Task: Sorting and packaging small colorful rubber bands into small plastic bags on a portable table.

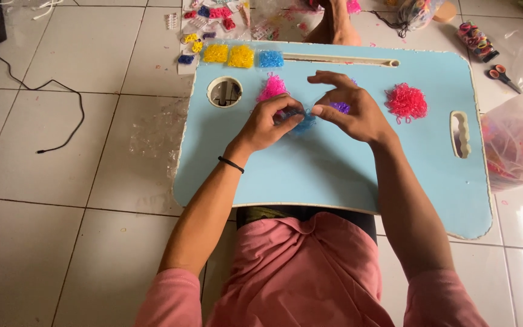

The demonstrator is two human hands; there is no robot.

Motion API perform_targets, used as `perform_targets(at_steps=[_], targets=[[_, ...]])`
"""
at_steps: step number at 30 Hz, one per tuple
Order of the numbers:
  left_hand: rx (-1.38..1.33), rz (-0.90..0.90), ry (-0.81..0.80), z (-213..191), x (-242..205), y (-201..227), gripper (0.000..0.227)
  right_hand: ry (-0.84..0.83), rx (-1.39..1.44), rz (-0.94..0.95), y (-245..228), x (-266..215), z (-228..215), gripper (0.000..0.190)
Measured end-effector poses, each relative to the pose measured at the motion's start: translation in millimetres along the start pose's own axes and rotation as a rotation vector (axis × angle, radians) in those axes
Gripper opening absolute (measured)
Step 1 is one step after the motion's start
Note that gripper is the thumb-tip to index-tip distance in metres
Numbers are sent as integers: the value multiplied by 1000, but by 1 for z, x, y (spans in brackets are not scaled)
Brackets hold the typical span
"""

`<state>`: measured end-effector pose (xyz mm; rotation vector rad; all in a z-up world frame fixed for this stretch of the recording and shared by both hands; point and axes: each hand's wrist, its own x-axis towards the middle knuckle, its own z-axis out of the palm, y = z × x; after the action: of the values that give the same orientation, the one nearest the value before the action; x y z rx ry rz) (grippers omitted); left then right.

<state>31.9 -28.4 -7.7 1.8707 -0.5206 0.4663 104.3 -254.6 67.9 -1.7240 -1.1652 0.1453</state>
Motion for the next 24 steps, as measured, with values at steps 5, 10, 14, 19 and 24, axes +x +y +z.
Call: perform_targets(at_steps=[5, 10, 14, 19, 24], targets=[[-16, -10, 18, 0, 1, 5, 18, -22, -26, 82, 3, 0, -3, 30], [-43, -34, 3, 0, -2, 17, 20, -78, -1, 147, -3, 1, 0, 26], [-45, -42, 20, 1, -2, 13, 21, -51, 15, 185, -2, 3, -1, 26], [-194, -198, 27, 3, -2, 5, 22, -20, 54, 152, 8, 5, 1, 30], [-180, -198, 220, 4, 0, -4, 22, 178, 267, 257, 21, 4, 14, 55]])
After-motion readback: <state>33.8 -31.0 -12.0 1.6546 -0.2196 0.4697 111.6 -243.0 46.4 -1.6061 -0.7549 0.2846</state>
